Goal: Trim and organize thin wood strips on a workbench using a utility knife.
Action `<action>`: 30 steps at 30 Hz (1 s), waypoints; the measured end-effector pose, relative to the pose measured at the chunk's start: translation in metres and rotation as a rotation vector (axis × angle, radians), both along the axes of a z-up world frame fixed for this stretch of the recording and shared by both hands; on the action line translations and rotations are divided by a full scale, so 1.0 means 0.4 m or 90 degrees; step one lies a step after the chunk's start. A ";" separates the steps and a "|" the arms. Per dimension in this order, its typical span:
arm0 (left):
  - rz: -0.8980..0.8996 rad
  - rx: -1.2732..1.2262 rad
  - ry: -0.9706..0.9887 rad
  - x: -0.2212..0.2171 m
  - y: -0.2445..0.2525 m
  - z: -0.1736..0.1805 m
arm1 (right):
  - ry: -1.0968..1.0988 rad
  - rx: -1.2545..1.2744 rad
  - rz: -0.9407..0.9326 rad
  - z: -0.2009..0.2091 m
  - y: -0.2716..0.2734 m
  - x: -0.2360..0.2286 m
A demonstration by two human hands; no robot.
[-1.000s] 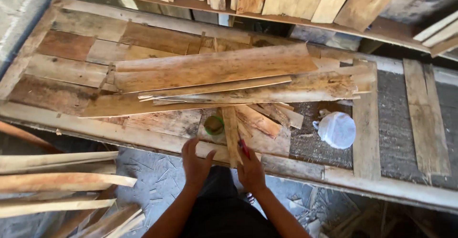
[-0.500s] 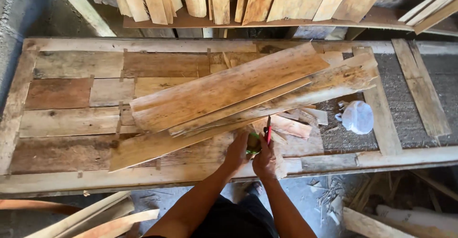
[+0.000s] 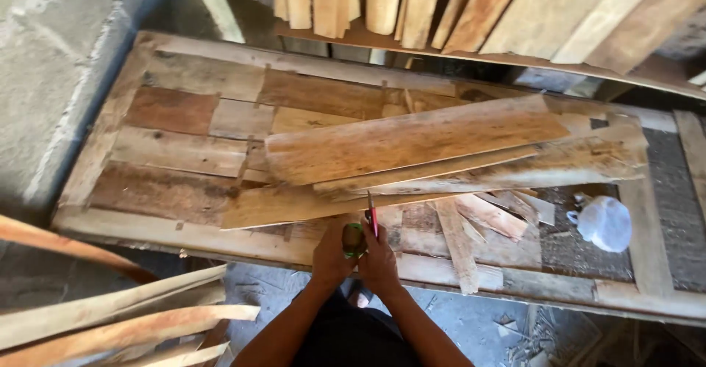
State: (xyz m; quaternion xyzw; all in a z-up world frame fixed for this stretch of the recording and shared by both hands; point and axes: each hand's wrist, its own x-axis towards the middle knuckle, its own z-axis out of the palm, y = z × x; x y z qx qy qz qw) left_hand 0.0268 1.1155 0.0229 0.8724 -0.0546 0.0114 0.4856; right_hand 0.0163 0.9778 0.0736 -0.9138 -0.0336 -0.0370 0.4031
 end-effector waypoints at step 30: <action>0.056 -0.082 -0.051 -0.027 0.614 -0.134 | 0.056 -0.069 -0.020 -0.118 0.430 0.051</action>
